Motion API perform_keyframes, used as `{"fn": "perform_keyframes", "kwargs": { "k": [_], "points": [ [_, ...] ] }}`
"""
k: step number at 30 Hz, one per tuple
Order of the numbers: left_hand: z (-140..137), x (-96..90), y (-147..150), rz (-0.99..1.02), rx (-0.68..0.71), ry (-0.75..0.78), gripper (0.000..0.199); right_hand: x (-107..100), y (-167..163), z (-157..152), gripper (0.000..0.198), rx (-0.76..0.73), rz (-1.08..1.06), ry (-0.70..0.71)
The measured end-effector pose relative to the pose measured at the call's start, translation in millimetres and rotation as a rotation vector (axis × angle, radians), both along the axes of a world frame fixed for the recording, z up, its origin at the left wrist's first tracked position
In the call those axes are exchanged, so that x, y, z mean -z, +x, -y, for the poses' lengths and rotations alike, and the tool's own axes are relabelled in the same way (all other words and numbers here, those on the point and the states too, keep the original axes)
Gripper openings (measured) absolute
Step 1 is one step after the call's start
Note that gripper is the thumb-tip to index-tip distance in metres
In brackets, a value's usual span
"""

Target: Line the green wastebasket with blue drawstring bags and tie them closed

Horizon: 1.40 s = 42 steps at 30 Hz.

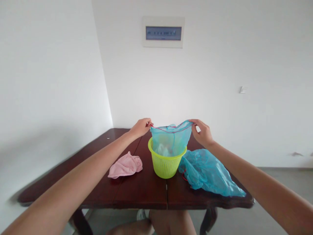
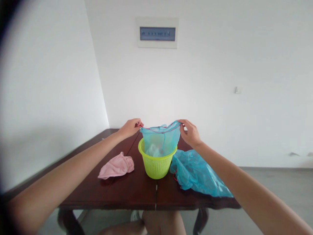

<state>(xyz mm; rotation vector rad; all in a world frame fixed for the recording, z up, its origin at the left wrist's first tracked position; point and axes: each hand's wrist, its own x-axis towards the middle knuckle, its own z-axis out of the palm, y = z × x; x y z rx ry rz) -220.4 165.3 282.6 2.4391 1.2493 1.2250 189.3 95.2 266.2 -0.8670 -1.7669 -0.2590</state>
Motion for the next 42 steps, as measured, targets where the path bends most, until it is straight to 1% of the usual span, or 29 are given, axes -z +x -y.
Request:
{"fn": "perform_keyframes", "kwargs": {
  "k": [1,2,3,4,5,7,9,11,12,14,15,16,17,18,21,22,23,25,26,28,31,33,35,38,40,42],
  "points": [
    [12.0,-1.1,-4.7,-0.001,0.028,-0.004,0.028,4.7,0.3,17.2,0.034,-0.074,0.019,0.042],
    [23.8,-1.6,-9.4,0.014,0.046,0.001,0.026,9.8,0.7,33.7,0.033,-0.132,0.031,0.043],
    [35.0,-1.8,-13.4,0.046,0.052,0.014,0.025,14.8,0.9,48.5,0.031,-0.167,0.026,0.01],
    [45.1,-2.0,-16.3,0.095,0.051,0.032,0.026,19.4,0.7,60.8,0.029,-0.171,0.002,-0.052],
    [54.1,-2.2,-17.9,0.155,0.048,0.045,0.028,23.5,0.1,70.3,0.032,-0.152,-0.023,-0.141],
    [69.5,-2.8,-17.7,0.278,0.035,0.04,0.039,29.5,-1.5,80.6,0.049,-0.082,-0.021,-0.365],
    [84.0,-3.4,-14.9,0.361,0.001,-0.017,0.053,32.6,-2.5,82.6,0.069,-0.059,0.082,-0.608],
    [100.5,-3.3,-12.7,0.374,-0.015,-0.145,0.065,33.3,-2.2,82.1,0.081,-0.108,0.187,-0.849],
    [109.9,-2.8,-12.4,0.369,0.005,-0.229,0.071,32.7,-1.7,82.6,0.085,-0.126,0.205,-0.965],
    [130.7,-0.9,-13.8,0.375,0.122,-0.405,0.078,30.0,-1.1,86.8,0.094,-0.138,0.202,-1.149],
    [141.5,0.4,-15.1,0.4,0.188,-0.472,0.08,27.9,-1.3,90.7,0.097,-0.129,0.205,-1.185],
    [152.2,2.0,-16.5,0.441,0.242,-0.518,0.078,25.4,-2.1,95.7,0.097,-0.102,0.231,-1.174],
    [162.5,3.6,-17.6,0.493,0.282,-0.547,0.075,22.5,-3.6,101.5,0.092,-0.052,0.278,-1.115],
    [172.2,5.2,-18.3,0.552,0.309,-0.567,0.07,19.6,-6.0,107.8,0.083,0.025,0.342,-1.022],
    [197.9,8.0,-16.4,0.728,0.387,-0.629,0.058,11.8,-19.3,126.5,0.049,0.319,0.559,-0.685],
    [205.8,7.8,-14.5,0.78,0.418,-0.657,0.054,10.0,-25.5,131.7,0.039,0.362,0.63,-0.593],
    [213.8,6.9,-12.3,0.827,0.445,-0.679,0.05,8.9,-32.3,136.0,0.03,0.362,0.693,-0.521],
    [230.5,3.4,-7.8,0.897,0.472,-0.693,0.043,8.5,-46.4,141.4,0.016,0.298,0.775,-0.433],
    [238.9,1.3,-5.7,0.91,0.466,-0.685,0.04,9.0,-52.9,142.4,0.013,0.263,0.786,-0.418],
    [254.9,-2.3,-2.5,0.871,0.432,-0.686,0.04,10.9,-63.4,141.2,0.013,0.225,0.775,-0.433],
    [271.7,-1.1,0.3,0.683,0.399,-0.806,0.049,14.4,-70.1,132.3,0.02,0.24,0.756,-0.446],
    [275.9,5.6,1.5,0.554,0.374,-0.87,0.058,17.8,-68.2,122.6,0.026,0.269,0.771,-0.438],
    [273.6,16.8,2.4,0.483,0.314,-0.875,0.066,23.1,-63.3,111.1,0.027,0.244,0.77,-0.493],
    [258.7,39.9,2.6,0.464,0.182,-0.845,0.073,33.5,-55.4,95.6,0.019,0.151,0.714,-0.604],
    [244.1,58.4,2.4,0.423,0.084,-0.822,0.075,39.9,-52.2,89.2,0.015,0.128,0.698,-0.585],
    [229.9,78.2,3.0,0.37,0.032,-0.815,0.079,44.5,-50.7,86.2,0.011,0.124,0.698,-0.539]
  ]
}}
